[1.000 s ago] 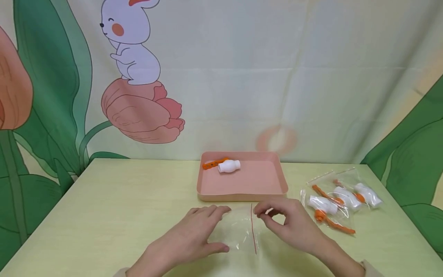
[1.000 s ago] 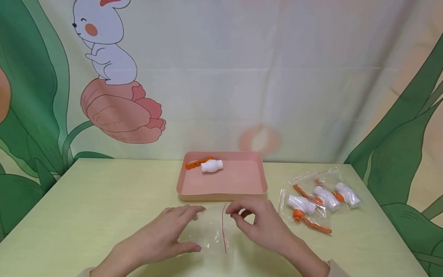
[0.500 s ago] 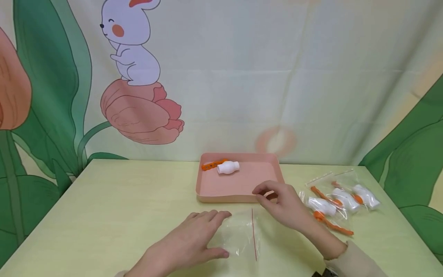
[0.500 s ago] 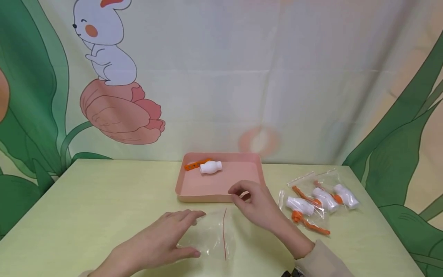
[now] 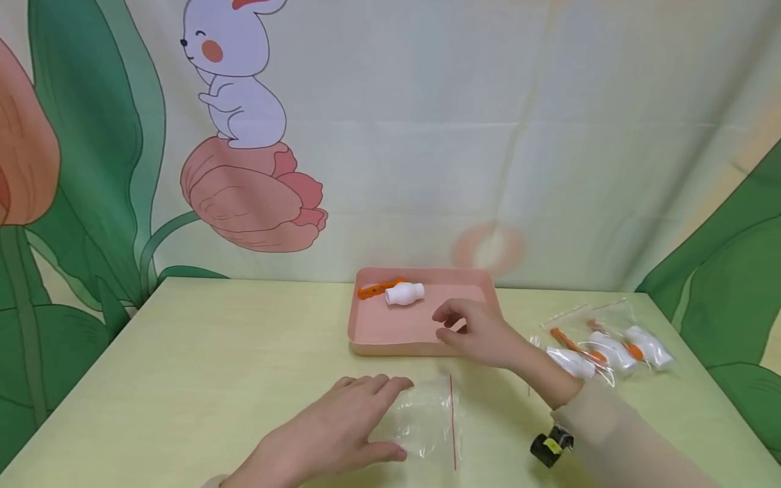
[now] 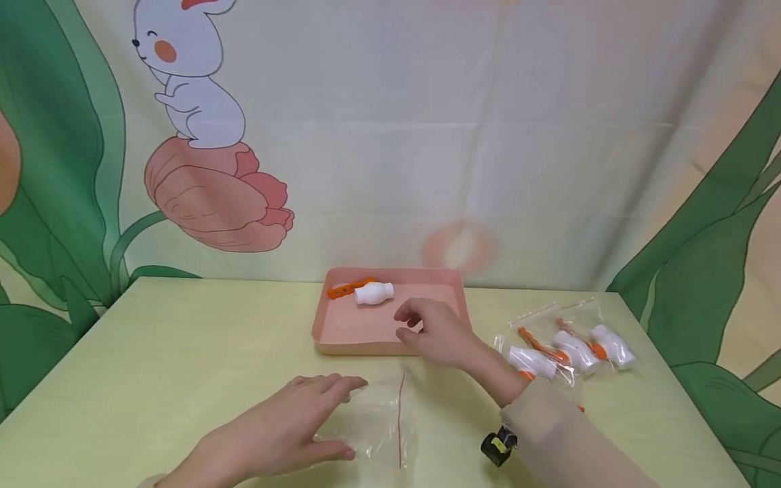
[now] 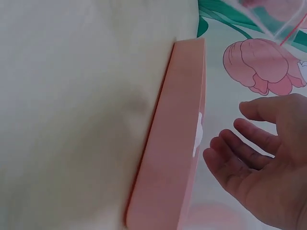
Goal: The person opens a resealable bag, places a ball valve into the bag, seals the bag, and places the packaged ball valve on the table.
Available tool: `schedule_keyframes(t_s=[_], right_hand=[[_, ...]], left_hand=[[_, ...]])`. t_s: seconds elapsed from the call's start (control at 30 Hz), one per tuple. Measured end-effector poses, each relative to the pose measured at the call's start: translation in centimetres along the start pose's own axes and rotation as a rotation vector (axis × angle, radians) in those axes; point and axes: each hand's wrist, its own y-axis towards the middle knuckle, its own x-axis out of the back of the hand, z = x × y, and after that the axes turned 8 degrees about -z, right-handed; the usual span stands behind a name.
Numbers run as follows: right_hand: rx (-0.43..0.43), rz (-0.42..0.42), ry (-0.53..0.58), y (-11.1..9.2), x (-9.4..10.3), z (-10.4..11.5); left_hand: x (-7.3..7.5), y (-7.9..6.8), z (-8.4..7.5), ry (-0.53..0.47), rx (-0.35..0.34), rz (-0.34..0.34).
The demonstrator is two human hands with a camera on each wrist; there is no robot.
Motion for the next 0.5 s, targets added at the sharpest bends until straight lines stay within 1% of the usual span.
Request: schedule_keyframes(t_s=[0.13, 0.27, 0.37, 0.5], right_hand=[[-0.009, 0.047, -0.132, 1.3, -0.2, -0.2], [-0.01, 0.095, -0.252, 2.4, -1.0, -0.4], [-0.01, 0.102, -0.301, 3.1, -1.7, -0.7], [-0.014, 0.084, -0.321, 4.2, -2.2, -0.9]], left_hand=[[0.1, -0.1, -0.2, -0.006, -0.001, 0.01], [0.0, -0.1, -0.5, -0.003, -0.004, 0.022], [0.0, 0.0, -0.6, 0.001, -0.013, 0.021], [-0.1, 0.0, -0.6, -0.003, -0.018, 0.024]])
